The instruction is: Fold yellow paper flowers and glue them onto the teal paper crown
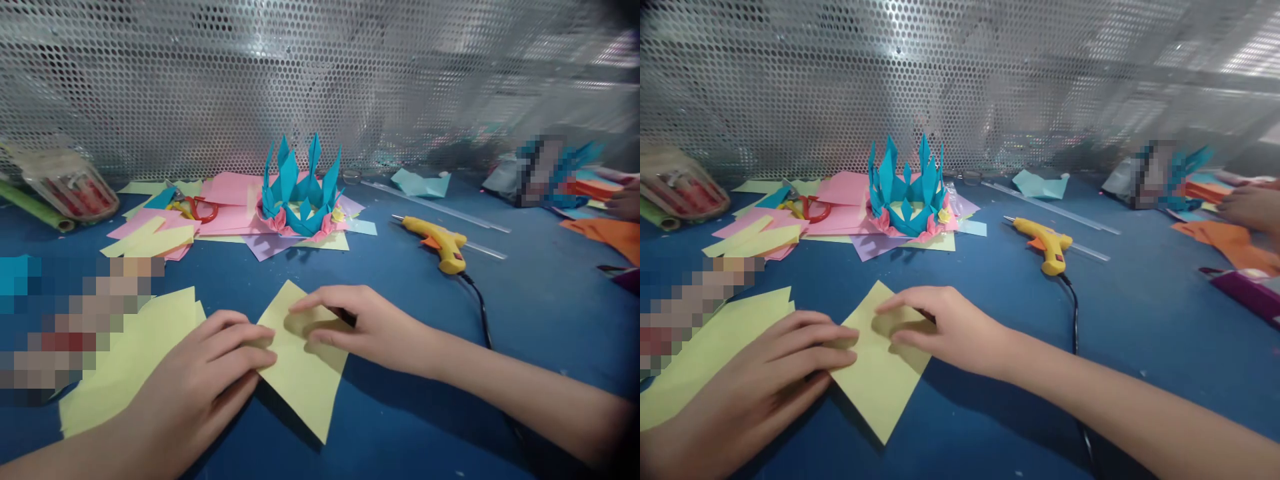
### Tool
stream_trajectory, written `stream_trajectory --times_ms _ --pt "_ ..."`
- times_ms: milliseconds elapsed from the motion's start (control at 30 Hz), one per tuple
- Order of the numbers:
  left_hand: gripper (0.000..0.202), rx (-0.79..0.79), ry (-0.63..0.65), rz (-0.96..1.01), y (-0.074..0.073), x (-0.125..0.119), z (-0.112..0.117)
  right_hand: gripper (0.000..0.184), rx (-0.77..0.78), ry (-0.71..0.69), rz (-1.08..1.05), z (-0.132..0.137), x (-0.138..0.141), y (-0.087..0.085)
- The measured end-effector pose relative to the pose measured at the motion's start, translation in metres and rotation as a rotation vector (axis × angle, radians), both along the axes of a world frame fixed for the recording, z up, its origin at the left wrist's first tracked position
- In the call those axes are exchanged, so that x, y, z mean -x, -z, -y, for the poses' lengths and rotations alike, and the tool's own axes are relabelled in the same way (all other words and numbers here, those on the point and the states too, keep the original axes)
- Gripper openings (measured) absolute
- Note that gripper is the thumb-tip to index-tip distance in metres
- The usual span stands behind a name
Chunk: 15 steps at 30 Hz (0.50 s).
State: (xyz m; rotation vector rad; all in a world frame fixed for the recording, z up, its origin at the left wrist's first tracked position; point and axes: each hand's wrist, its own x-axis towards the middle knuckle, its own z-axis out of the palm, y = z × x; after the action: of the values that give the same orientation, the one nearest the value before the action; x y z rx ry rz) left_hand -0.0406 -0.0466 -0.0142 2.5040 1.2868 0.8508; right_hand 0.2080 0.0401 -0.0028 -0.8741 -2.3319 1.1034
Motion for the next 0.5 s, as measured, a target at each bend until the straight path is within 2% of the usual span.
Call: stream_trajectory --times_ms 67,133,200,267,400,500 --pt "0.024 -0.034 -0.017 -0.013 -0.0016 -0.0004 -0.0016 0.025 -0.137 -0.005 0.014 0.0030 -0.0016 -0.0007" --pt "0.021 -0.027 -0.024 -0.007 -0.0033 -0.0006 -0.0031 0.038 -0.269 -0.050 0.008 0.0043 -0.0037 -0.0012" --pt "0.020 0.005 -0.006 -0.005 -0.0051 0.0001 -0.0039 0.054 -0.304 -0.155 -0.038 0.0043 -0.0052 -0.0012" --pt "0.020 0.038 0.017 -0.041 -0.0065 0.0015 -0.0037 0.060 -0.297 -0.236 -0.087 0.0041 -0.0052 -0.0004" --pt "0.015 0.043 -0.065 -0.103 -0.0074 0.0022 -0.0011 0.030 -0.303 -0.237 -0.043 0.0060 -0.0016 0.0029" --pt "0.008 -0.011 -0.111 -0.080 -0.0071 0.0011 -0.0007 0.035 -0.295 -0.102 0.019 0.0102 0.0027 0.0044"
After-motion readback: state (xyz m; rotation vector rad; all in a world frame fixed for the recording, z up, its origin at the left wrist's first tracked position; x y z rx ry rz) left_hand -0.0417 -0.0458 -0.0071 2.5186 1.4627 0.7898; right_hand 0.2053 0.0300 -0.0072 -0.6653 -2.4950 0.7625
